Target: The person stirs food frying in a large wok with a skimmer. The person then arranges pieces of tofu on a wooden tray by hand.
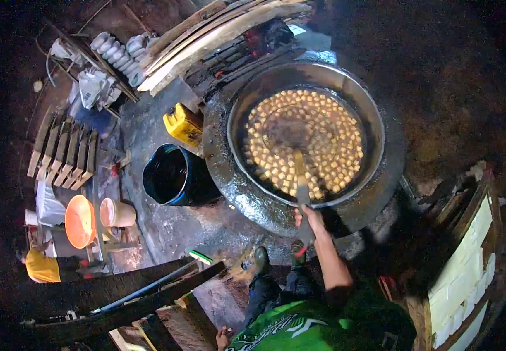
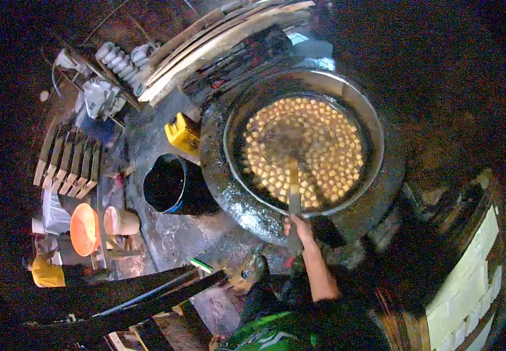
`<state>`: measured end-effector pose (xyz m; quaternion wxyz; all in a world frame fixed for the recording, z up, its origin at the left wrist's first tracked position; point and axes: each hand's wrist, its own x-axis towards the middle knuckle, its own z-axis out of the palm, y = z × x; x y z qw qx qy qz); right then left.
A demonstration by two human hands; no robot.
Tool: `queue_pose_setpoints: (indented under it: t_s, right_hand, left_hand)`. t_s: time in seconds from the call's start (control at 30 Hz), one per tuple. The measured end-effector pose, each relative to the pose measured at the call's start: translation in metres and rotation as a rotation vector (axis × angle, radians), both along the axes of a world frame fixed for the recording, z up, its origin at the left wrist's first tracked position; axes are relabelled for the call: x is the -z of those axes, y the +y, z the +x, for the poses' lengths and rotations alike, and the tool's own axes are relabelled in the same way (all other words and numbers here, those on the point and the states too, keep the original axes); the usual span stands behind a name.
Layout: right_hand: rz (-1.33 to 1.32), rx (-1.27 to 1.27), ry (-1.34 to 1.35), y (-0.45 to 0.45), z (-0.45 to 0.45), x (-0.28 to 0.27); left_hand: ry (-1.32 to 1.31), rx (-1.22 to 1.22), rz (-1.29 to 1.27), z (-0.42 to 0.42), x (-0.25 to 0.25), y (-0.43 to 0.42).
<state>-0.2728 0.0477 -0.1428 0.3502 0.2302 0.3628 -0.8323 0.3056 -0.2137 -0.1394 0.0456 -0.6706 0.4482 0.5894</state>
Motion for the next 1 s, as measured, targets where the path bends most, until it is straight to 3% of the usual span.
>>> queue_pose_setpoints:
  t_s: [0.13,0.37,0.43,0.5,0.57,0.6,0.63,0.7,0.77,0.87,0.9,0.93,1.0]
  right_hand:
    - [-0.095,0.135,-0.148,0.008,0.047,-0.009]
    - [-0.177,0.143,-0.241,0.024,0.000,0.042]
    - [-0.028,0.021,-0.165,0.037,-0.017,0.033]
    - [-0.031,0.023,-0.129,0.050,0.004,0.006]
    - [0.361,-0.042,0.023,0.063,0.041,-0.030]
    - [0.371,-0.034,0.026,0.073,0.060,-0.048]
    - [0.504,-0.092,0.119,0.086,0.080,-0.065]
    - [0.656,-0.139,0.200,0.108,0.124,-0.073]
    - [1.546,-0.250,0.703,0.125,0.164,-0.075]
    - [1.687,-0.398,0.703,0.129,0.196,-0.172]
    - [1.750,-0.478,0.686,0.130,0.205,-0.182]
    - [1.790,-0.563,0.642,0.135,0.214,-0.182]
    - [1.841,-0.708,0.543,0.143,0.236,-0.178]
  left_hand:
    - [0.018,-0.008,-0.016,0.006,-0.001,0.010]
    - [0.068,-0.012,-0.031,0.002,0.004,0.014]
    - [0.061,0.162,-0.027,0.001,0.015,-0.007]
    - [0.311,0.447,-0.290,-0.009,0.002,-0.014]
    - [0.153,1.383,-0.861,-0.024,-0.011,-0.029]
    - [0.481,0.823,-0.280,-0.021,0.014,-0.039]
    - [0.721,0.099,0.150,-0.020,0.034,-0.047]
    - [0.420,0.382,0.107,-0.042,0.045,-0.071]
    - [0.271,0.535,0.103,-0.065,0.047,-0.092]
    - [0.241,0.386,0.154,-0.105,0.048,-0.108]
    - [0.387,0.486,0.057,-0.113,0.037,-0.109]
    - [0.268,0.414,-0.012,-0.141,-0.015,-0.092]
    - [0.372,0.630,-0.040,-0.138,0.007,-0.117]
